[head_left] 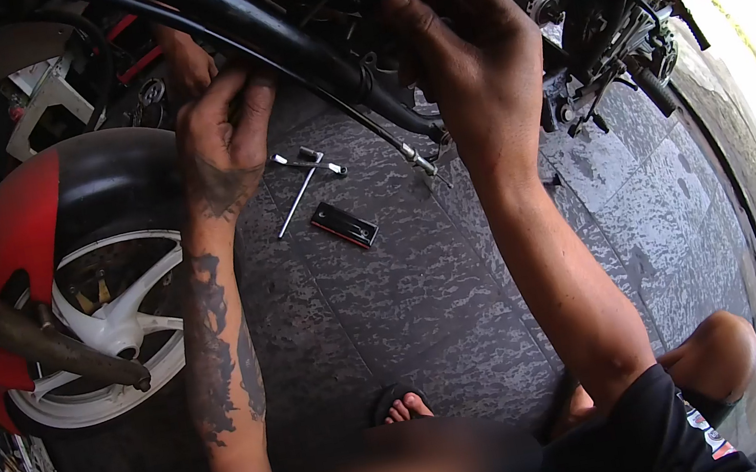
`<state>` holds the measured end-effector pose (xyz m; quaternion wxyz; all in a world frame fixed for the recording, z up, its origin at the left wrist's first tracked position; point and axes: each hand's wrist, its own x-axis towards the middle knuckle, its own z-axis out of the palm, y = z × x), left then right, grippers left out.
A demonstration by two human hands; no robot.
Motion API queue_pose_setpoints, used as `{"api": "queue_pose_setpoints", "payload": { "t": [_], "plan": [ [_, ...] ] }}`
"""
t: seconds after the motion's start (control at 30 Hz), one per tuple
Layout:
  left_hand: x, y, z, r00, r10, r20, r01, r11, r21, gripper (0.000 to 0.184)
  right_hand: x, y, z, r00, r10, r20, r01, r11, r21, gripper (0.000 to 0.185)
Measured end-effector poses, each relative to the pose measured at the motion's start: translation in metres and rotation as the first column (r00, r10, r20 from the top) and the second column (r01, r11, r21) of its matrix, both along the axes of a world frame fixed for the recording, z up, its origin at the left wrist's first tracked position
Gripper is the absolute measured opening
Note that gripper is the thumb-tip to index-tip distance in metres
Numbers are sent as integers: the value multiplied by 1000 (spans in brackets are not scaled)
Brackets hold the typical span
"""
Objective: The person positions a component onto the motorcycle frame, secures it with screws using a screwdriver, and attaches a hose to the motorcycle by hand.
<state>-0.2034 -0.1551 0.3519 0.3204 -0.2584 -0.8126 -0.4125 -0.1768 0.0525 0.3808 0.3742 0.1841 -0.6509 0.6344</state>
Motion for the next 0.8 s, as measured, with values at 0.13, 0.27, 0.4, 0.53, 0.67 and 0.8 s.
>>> {"api": "queue_pose_setpoints", "payload": {
  "t": [0.13,0.27,0.4,0.53,0.67,0.8],
  "plan": [
    [2,3,1,999,-50,17,49,997,55,24,2,-4,3,999,6,48,-4,999,-34,14],
    [-1,2,0,996,-83,-36,84,995,51,24,2,-4,7,995,56,84,-50,996,-80,14],
    [-2,4,-2,998,-63,3,63,996,65,25,5,-8,13,992,54,112,-44,995,-92,15],
    [-5,2,-5,995,-88,35,85,992,92,25,7,-11,15,990,59,130,-46,994,-103,18],
    [-4,3,-3,995,-101,26,98,990,99,25,8,-10,17,982,110,156,-77,976,-204,16],
    [3,4,4,998,-60,12,60,997,55,26,0,-15,6,996,-69,53,75,991,-107,15]
  ]
}}
